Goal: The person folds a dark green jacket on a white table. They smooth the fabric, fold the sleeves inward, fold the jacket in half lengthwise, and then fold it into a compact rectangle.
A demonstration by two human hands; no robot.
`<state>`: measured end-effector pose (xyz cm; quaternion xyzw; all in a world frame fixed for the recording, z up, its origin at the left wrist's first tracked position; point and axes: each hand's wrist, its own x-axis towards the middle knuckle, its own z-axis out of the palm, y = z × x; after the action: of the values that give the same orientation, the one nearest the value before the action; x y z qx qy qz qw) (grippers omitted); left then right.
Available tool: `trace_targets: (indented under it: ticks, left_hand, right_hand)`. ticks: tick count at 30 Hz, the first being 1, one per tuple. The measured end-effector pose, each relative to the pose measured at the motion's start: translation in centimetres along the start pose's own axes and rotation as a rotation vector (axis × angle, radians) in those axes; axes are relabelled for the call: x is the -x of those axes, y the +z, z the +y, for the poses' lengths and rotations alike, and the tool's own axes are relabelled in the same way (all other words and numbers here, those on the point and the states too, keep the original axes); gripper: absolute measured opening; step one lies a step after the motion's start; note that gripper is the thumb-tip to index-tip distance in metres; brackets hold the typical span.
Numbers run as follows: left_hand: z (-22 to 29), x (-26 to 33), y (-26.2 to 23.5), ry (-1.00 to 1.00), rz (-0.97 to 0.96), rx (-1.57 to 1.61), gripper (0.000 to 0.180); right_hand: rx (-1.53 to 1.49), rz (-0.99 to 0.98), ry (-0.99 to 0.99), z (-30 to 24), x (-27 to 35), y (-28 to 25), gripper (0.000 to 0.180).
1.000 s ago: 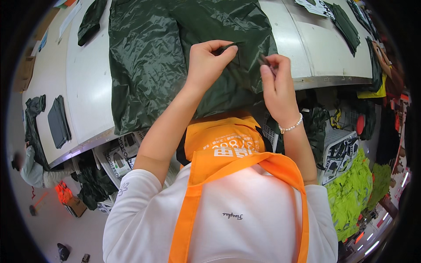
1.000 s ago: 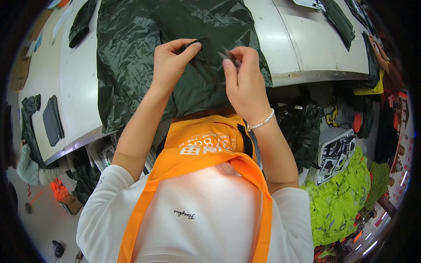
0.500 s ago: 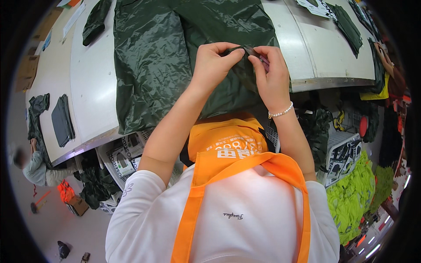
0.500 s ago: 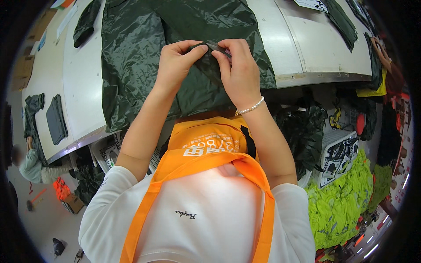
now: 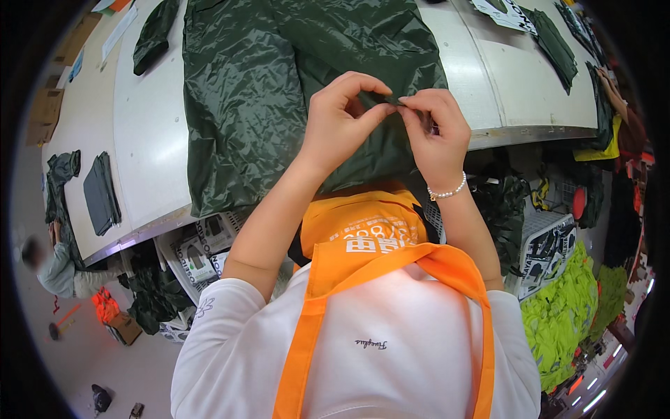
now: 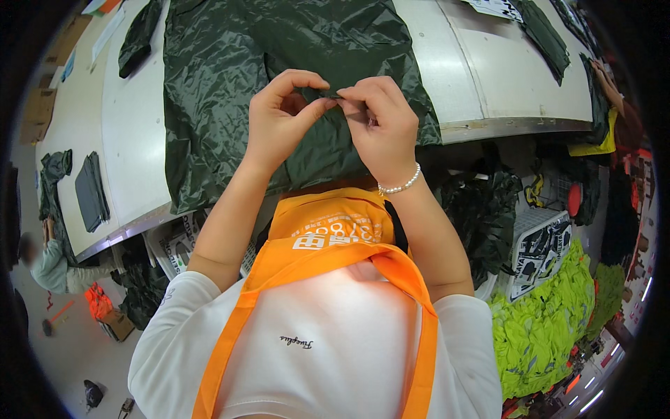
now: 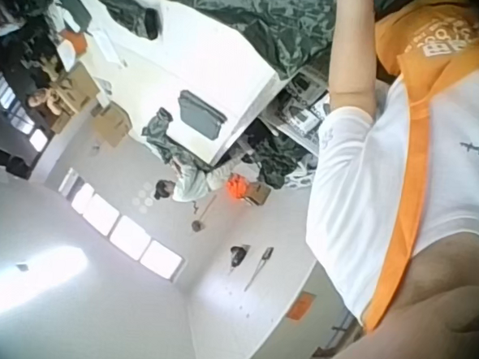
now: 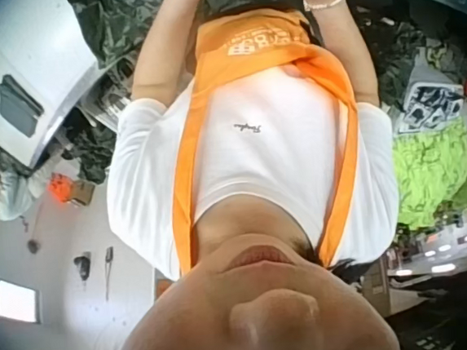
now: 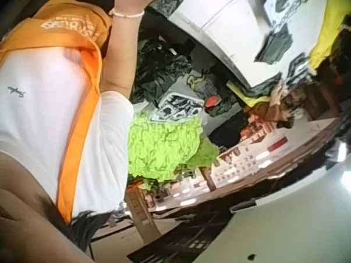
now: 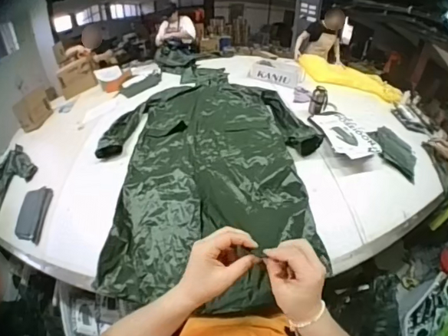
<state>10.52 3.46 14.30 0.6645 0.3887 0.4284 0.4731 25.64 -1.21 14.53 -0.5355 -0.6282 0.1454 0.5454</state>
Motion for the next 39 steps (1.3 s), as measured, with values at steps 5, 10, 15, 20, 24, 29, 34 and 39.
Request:
trace_targets:
  ticks: [5,10,15,20,24,29,34,39]
  left_hand:
    - [-1.8,0.4,-0.5,0.159,-0.083,0.201,0.019]
    - [-0.9,1.5,-1.8,0.110,0.029,0.161,0.021]
    - [-8.6,11.0,-8.1,-0.595,0.153,0.037,0.034]
    - [-12.9,21.3,-5.8,-1.177,0.231,0.360,0.041]
    - [-14.4,20.4,-3.6,-1.137,0.377,0.725,0.036]
    - [-13.5,18.1,-3.1,-1.061,0.529,0.999,0.016]
    - [-9.4,16.1,-4.3,-0.892,0.563,0.991,0.014]
    - [-6.9,15.1,-4.3,-0.835,0.558,0.786,0.017]
  right_hand:
    - [-0.154,-0.077,0.065,-1.0,-0.2,-0.4,0.019]
    - [-0.086,-0.237,0.060,-1.1,-0.1,-0.2,0.020]
    - [-0.126,-0.393,0.219,-0.3,2.4,1.1,0.013]
    - [-0.117,-0.671,0.308,4.5,7.6,5.2,0.014]
    - [-0.085,-0.815,0.275,7.1,11.0,7.1,0.014]
    - [-0.152,-0.887,0.405,6.0,11.7,8.0,0.014]
    - [-0.496,-0.690,0.795,3.4,9.2,9.4,0.018]
    - [-0.466,-0.727,0.775,2.3,7.9,10.7,0.015]
